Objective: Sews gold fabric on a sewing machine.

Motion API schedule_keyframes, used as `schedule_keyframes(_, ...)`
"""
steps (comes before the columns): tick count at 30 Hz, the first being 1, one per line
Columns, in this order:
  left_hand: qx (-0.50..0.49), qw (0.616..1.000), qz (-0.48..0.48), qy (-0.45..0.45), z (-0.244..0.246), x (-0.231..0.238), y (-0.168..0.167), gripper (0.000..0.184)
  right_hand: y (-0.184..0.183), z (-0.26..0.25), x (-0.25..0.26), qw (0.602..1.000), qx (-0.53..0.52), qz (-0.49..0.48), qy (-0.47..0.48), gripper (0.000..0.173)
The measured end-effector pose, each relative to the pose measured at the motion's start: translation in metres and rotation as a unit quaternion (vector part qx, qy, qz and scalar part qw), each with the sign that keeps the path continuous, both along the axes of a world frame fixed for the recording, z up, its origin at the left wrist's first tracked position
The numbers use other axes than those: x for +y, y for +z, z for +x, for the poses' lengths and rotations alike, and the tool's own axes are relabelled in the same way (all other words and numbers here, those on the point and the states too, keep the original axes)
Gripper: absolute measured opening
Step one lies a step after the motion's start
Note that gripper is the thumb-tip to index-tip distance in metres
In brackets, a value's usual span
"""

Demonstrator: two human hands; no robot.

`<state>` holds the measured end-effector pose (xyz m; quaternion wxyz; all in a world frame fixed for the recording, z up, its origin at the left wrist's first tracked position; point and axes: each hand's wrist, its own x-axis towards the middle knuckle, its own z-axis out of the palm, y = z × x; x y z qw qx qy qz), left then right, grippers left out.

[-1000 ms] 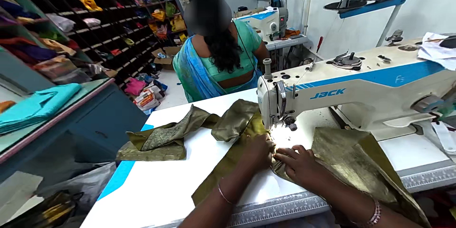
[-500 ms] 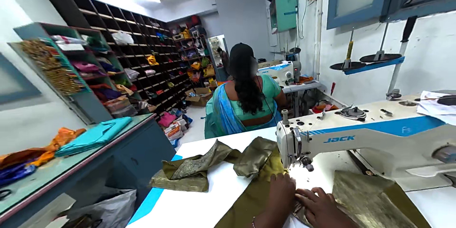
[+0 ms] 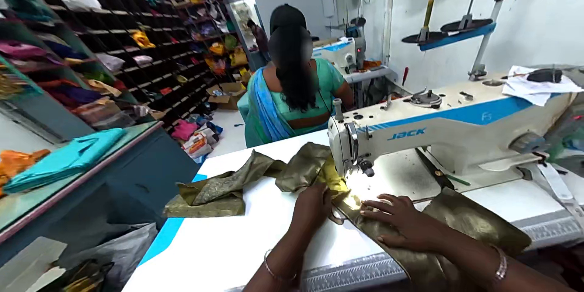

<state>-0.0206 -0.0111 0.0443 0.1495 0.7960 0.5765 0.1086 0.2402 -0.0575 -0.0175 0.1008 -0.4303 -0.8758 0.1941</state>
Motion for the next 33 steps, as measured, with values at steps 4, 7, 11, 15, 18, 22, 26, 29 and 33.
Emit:
schedule_keyframes(4,-0.051,0.998,-0.016,-0.026,0.008,0.007,-0.017,0.037,-0.005,-0.012,-0.006,0.999,0.008,0.025,-0.038,0.060)
schedule_keyframes(7,-0.024,0.997,-0.037,-0.059,0.013,0.009,-0.025,0.045,-0.006,-0.017,-0.007,0.999,0.001,0.025,-0.039,0.060)
schedule_keyframes(11,0.022,0.993,-0.071,-0.094,0.015,0.012,-0.025,0.034,-0.003,-0.020,-0.006,0.999,-0.020,0.010,-0.033,0.056)
schedule_keyframes(15,0.065,0.990,-0.050,-0.112,0.027,0.005,-0.012,0.024,-0.004,-0.023,-0.006,0.999,-0.017,0.012,-0.039,0.055)
schedule_keyframes(18,0.098,0.986,-0.031,-0.134,0.037,0.000,-0.014,0.024,-0.005,-0.026,-0.008,0.999,-0.018,0.016,-0.045,0.055)
schedule_keyframes(22,0.114,0.983,-0.071,-0.122,0.045,-0.004,-0.016,0.029,-0.003,-0.028,-0.009,0.998,-0.033,0.003,-0.053,0.056)
schedule_keyframes(26,0.112,0.985,-0.068,-0.110,0.048,-0.008,-0.016,0.028,-0.002,-0.031,-0.010,0.997,-0.045,-0.011,-0.062,0.056)
schedule_keyframes(29,0.119,0.984,-0.071,-0.109,0.051,-0.009,-0.016,0.030,0.000,-0.032,-0.010,0.996,-0.053,-0.023,-0.066,0.055)
schedule_keyframes(33,0.126,0.983,-0.072,-0.109,0.052,-0.010,-0.016,0.030,0.002,-0.036,-0.012,0.995,-0.056,-0.028,-0.080,0.055)
